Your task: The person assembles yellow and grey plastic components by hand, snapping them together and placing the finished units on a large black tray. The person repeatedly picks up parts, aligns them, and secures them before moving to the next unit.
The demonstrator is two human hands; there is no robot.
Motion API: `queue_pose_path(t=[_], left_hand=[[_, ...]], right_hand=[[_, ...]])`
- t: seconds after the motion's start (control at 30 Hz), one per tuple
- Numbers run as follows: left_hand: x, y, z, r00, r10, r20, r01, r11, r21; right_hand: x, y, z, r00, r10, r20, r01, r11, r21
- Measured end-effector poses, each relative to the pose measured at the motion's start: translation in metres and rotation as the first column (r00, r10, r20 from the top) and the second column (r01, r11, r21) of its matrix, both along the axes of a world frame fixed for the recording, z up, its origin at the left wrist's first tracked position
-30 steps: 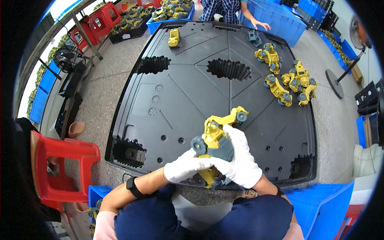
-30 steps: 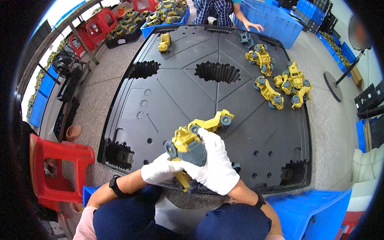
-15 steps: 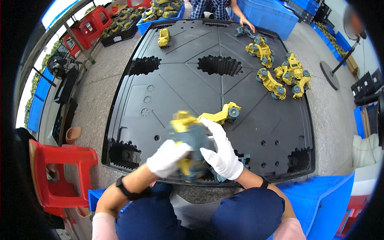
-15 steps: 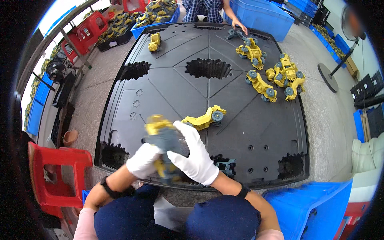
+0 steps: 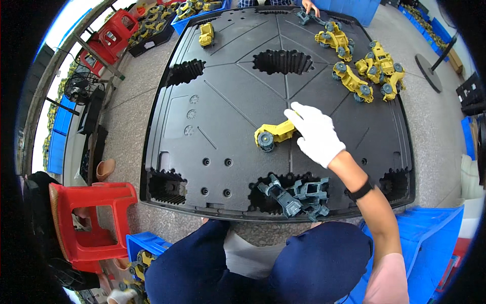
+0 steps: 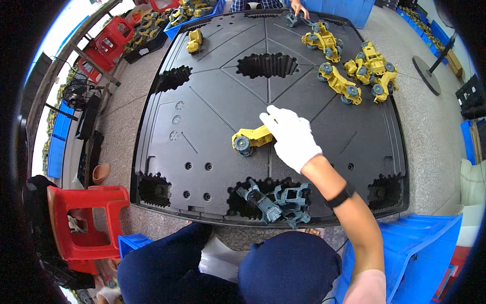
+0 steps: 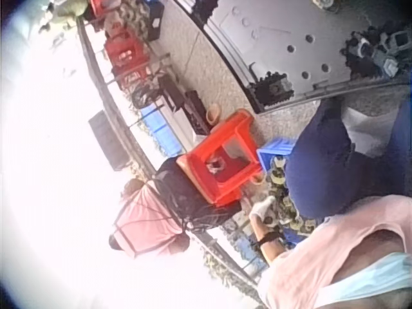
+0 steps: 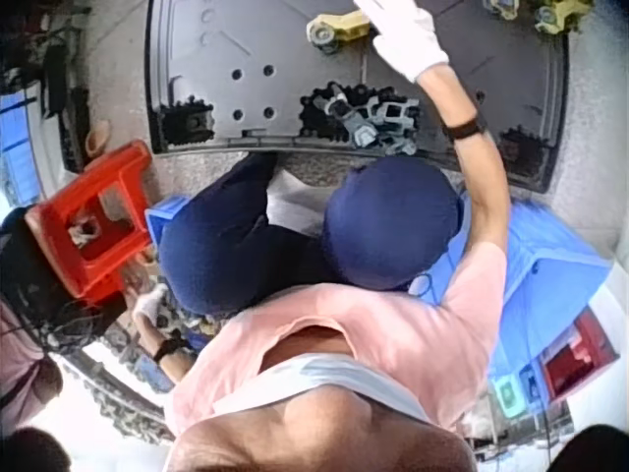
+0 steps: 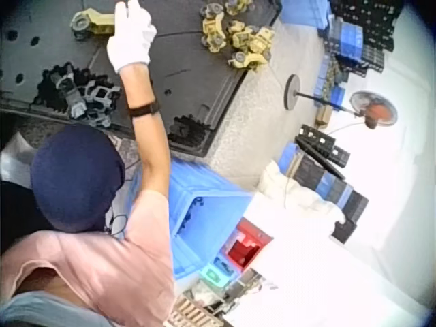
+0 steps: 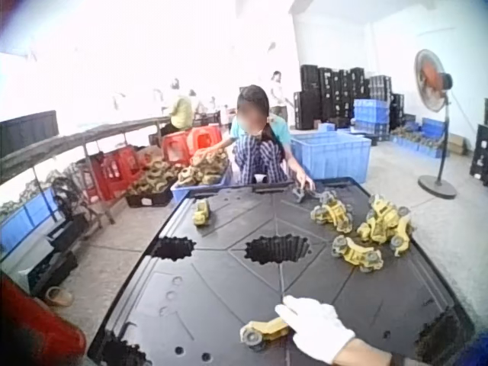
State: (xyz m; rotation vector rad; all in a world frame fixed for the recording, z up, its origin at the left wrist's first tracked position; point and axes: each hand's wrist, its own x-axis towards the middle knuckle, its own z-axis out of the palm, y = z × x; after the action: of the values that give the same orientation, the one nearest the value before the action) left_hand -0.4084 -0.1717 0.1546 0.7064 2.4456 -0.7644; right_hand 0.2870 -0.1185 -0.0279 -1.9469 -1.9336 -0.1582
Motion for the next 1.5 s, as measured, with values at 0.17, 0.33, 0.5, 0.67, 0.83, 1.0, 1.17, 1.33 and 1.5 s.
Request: queue_pose_path(t=[0.17,0.33,0.5,0.67,0.83,1.0,1.17,1.33,1.5], left_hand=[[-0.04,-0.028,-0.01,0.988,0.044,-0.149,-0.048,0.999,-0.024],[-0.052,-0.012,-0.018,0.985,-0.086,-0.15,0.073,0.993,-0.087],[-0.028,0.037,0.002,0.88,-0.441,-0.177,0.379,0.876,-0.3],[0.107,0.107,0.003,0.447,-0.894,-0.036,0.879,0.431,0.206],[0.296,0.153,-0.103,-0.214,-0.282,0.935,0.32,0.884,0.34],[0.395,0.129,-0.174,-0.458,0.577,0.676,0.436,0.809,-0.394],[0.417,0.128,-0.166,-0.444,0.411,0.796,0.405,0.885,-0.23],[0.393,0.155,-0.161,-0.42,0.111,0.901,0.085,0.993,-0.083],[0.383,0.155,-0.154,-0.508,0.143,0.849,-0.067,0.976,-0.205]], right_hand=[[-0.007,0.035,-0.02,0.995,0.066,0.081,-0.066,0.998,0.004],[-0.003,0.024,-0.016,0.978,0.207,0.008,-0.203,0.949,0.242],[-0.023,-0.004,-0.001,0.94,0.327,-0.101,-0.255,0.865,0.432],[-0.072,-0.012,0.026,0.915,0.401,-0.051,-0.345,0.84,0.418],[-0.103,-0.015,0.046,0.815,0.558,-0.154,-0.479,0.8,0.362],[-0.119,-0.035,0.038,0.771,0.579,-0.266,-0.481,0.803,0.352],[-0.095,-0.05,0.048,0.677,0.493,-0.546,-0.482,0.858,0.177],[-0.034,-0.098,0.047,0.841,-0.07,-0.537,0.106,0.994,0.037],[-0.019,-0.135,0.025,0.712,-0.588,-0.383,0.33,0.763,-0.556]])
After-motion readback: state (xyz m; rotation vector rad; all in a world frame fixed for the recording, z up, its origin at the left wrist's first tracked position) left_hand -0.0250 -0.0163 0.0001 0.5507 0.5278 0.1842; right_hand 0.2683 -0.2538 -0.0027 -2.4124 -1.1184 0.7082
